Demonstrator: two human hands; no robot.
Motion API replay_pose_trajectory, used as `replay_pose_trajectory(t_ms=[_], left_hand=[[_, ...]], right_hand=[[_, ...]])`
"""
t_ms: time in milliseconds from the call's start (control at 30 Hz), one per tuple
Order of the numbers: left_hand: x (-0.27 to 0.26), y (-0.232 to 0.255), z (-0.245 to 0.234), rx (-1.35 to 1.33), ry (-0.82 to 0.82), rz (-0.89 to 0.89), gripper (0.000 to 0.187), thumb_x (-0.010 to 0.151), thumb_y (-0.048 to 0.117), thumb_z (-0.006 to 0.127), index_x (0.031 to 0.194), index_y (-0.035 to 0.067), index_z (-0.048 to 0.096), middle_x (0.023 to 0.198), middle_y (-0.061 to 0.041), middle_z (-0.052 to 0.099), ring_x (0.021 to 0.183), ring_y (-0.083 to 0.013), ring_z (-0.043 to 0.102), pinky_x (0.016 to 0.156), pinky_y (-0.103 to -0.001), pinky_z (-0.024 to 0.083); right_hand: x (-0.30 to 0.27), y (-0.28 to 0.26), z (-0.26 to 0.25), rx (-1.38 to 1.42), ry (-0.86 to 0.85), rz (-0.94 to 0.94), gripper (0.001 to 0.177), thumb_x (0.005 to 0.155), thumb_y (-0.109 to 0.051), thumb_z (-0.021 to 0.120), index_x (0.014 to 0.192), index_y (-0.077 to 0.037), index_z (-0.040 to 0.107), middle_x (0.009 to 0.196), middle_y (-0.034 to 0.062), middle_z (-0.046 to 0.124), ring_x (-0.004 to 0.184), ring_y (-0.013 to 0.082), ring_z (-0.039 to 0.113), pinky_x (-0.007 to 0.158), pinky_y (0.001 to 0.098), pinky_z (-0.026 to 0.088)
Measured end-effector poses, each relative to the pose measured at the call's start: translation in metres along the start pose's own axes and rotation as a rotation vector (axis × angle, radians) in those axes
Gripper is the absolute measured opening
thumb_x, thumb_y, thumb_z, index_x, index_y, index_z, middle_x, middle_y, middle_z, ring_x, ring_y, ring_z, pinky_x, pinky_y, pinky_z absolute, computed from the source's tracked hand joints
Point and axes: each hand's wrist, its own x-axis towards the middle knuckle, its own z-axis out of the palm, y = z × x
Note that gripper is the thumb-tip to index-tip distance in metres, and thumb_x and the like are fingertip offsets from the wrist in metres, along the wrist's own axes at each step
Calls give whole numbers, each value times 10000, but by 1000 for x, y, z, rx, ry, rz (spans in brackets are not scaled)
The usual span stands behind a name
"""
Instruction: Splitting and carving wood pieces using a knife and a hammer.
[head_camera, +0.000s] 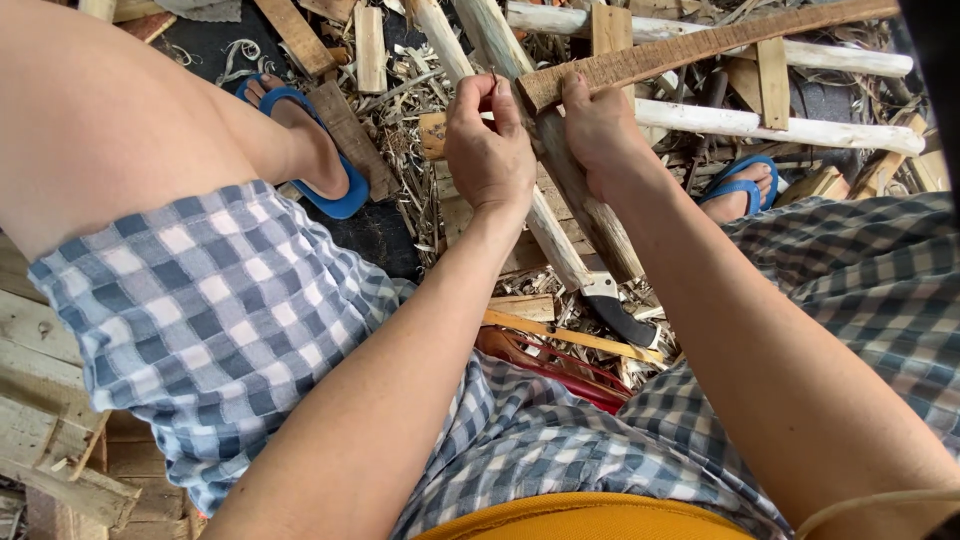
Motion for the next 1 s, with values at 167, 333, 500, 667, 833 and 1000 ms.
replay_pose_trajectory(t_ms=[167, 333, 500, 667, 833, 1000], left_hand=[[-1, -1, -1, 10, -23, -18, 159, 994, 273, 531, 1001, 147, 627, 911, -18, 675, 667, -140, 654, 456, -289, 537], [-1, -2, -1, 15, -25, -17, 173, 999, 287, 526, 995, 142, 620, 922, -19, 671, 675, -139, 651, 476, -288, 548], [0, -1, -1, 25, -47, -47, 212, 1003, 333, 505, 1006, 163, 632, 939, -9, 672, 687, -142, 647, 487, -311, 535], [4, -9, 1, -114, -66, -141, 170, 1003, 285, 531, 1000, 160, 647, 902, 4, 692, 675, -137, 627, 457, -285, 510], [14, -2, -15, -272, -93, -327, 122, 985, 153, 604, 1036, 89, 694, 949, -45, 720, 638, -102, 572, 475, -220, 510], [36, 25, -35, -174, -41, -455, 111, 935, 145, 706, 992, 61, 750, 783, -28, 696, 564, -103, 569, 450, -200, 478]], right_hand=[[-8, 3, -3, 122, -39, -43, 449, 1094, -440, 463, 984, -24, 593, 676, -17, 496, 489, 79, 444, 422, 304, 393], [-12, 0, -4, 144, -42, 7, 423, 1086, -406, 467, 1102, -12, 621, 745, 15, 593, 535, 88, 553, 448, 282, 468], [-7, 6, -4, 180, -33, -53, 415, 1071, -392, 511, 1032, 7, 621, 777, 39, 616, 561, 99, 548, 451, 286, 447], [-12, 1, -7, 237, -73, -7, 399, 1075, -399, 520, 1052, -9, 598, 753, 19, 596, 511, 83, 532, 419, 263, 460], [4, 12, 3, 278, -95, 25, 391, 1083, -386, 505, 1108, -1, 570, 767, 25, 599, 517, 92, 555, 430, 256, 490], [-7, 4, -5, 278, -116, 13, 398, 1088, -390, 503, 1039, -11, 614, 711, 20, 602, 448, 102, 509, 395, 267, 450]])
